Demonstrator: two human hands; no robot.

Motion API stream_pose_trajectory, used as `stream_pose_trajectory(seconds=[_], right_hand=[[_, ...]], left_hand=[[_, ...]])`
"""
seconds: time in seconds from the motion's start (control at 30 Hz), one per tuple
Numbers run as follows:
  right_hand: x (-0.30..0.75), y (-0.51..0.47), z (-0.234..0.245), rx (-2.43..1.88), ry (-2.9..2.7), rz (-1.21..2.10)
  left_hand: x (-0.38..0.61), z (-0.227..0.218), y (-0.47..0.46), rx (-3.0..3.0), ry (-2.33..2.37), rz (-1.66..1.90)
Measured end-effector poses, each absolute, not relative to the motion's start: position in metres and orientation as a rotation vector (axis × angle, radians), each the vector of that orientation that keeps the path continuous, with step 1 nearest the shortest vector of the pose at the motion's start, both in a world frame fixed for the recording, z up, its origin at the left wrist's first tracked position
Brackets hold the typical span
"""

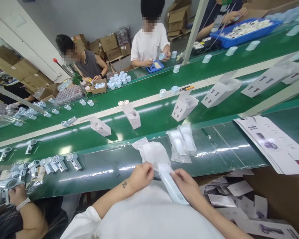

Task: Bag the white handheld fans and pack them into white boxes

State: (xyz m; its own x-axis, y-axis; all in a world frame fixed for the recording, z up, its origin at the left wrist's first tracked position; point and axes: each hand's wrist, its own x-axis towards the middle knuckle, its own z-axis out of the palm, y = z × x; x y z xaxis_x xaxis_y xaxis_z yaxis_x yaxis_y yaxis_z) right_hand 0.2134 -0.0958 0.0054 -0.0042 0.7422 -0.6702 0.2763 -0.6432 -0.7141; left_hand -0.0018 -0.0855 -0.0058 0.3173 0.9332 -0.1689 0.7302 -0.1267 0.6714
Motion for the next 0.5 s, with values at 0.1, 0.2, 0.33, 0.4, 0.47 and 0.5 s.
stream_pose_trajectory(seconds=[0.1,0.2,0.33,0.4,0.47,0.5], right_hand=[[0.235,-0.099,0.003,-1.873,-1.455,1.549],[0.248,-0.093,0.02,-1.8,-1.5,1.678],[0.261,-0.073,0.053,-1.574,-1.291,1.954],[0.269,-0.06,0.062,-1.472,-1.007,2.071],[0.274,-0.048,0.064,-1.454,-0.614,2.111],[0.273,-0.043,0.062,-1.456,-0.445,2.128]], left_hand=[[0.008,0.01,-0.078,1.843,1.343,0.249],[0.014,0.03,-0.073,1.676,1.259,0.287],[0.016,0.054,-0.066,1.39,1.274,0.542],[0.017,0.06,-0.061,1.293,1.204,0.665],[0.021,0.06,-0.058,1.191,1.137,0.765],[0.024,0.059,-0.057,1.146,1.098,0.803]])
